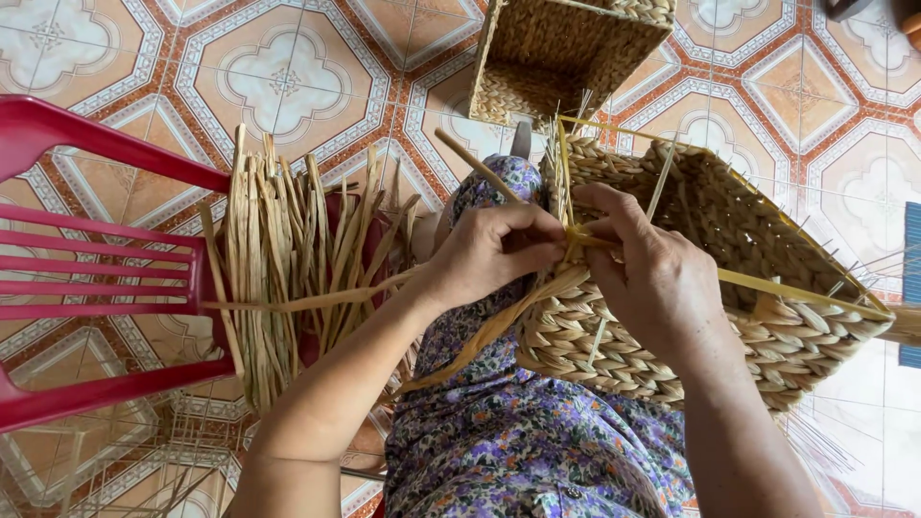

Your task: The person weaves a basket by taking dried plant strips and threading, wrapping, and tucking them through the basket frame by hand.

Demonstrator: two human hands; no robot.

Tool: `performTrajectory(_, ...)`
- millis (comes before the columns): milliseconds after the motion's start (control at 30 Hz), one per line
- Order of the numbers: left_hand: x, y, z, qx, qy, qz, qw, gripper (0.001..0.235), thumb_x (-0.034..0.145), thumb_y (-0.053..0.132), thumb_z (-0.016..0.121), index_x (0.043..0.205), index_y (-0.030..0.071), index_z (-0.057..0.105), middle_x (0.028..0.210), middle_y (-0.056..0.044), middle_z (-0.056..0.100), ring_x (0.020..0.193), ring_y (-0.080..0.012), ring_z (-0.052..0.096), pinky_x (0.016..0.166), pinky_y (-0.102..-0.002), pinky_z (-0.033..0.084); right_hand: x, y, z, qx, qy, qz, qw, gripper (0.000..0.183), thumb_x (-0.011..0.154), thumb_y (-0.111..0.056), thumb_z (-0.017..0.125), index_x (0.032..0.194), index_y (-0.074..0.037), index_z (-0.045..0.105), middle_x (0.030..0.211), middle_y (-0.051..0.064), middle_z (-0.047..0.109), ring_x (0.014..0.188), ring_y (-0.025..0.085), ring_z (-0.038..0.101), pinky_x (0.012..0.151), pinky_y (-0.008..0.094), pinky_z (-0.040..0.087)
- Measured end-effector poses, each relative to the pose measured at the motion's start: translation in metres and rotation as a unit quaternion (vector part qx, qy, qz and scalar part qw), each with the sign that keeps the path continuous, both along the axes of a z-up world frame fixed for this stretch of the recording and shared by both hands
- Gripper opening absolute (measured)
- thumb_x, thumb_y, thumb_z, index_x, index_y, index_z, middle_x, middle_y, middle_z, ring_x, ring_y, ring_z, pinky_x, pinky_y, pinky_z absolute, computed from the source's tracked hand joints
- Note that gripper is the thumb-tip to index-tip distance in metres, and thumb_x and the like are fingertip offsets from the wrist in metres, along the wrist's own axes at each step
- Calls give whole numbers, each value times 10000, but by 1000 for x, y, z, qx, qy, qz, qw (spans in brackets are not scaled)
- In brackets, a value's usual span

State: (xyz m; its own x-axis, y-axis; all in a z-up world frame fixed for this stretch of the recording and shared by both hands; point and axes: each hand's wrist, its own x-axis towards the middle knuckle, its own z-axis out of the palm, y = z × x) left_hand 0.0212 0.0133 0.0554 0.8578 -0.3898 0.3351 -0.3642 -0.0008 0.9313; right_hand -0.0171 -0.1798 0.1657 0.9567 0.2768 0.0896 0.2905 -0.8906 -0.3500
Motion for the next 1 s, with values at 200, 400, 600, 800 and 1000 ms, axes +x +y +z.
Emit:
performTrajectory(200,22,9,15,101,-13,-96,990,159,891,91,820,1047,89,785,866,-61,686,778,-138,646,704,-287,520,0,0,0,8,8,4,1000,511,896,-131,680,1383,-195,540,1011,65,774,880,314,738,713,451,574)
performTrajectory(400,27,14,22,59,11,-127,990,236,902,258,761,995,61,671,915,47,720,842,-77,699,752,-246,592,0,-2,6,56,6,35,998,490,877,-64,678,1346,-160,574,1004,58,780,821,265,752,689,405,591)
performTrajectory(600,-37,11,35,241,-208,117,941,441,836,421,841,864,46,612,849,-89,664,780,-221,674,697,-318,588,-2,-4,9,105,26,60,992,514,856,-44,681,1350,-131,573,1033,68,782,840,234,760,707,382,586)
performTrajectory(800,-62,7,33,156,-144,98,972,154,1030,136,677,1088,17,599,973,-87,661,781,-159,682,663,-233,615,-6,-7,4,74,-12,78,994,508,874,-95,679,1369,-131,572,1082,65,771,973,274,718,935,437,494)
performTrajectory(1000,-10,8,37,220,-146,23,964,267,910,200,791,1084,16,706,914,-93,667,614,-171,629,492,-228,515,-10,-10,2,81,-16,81,993,481,907,-101,658,1377,-137,563,1072,34,774,964,221,719,1037,451,417)
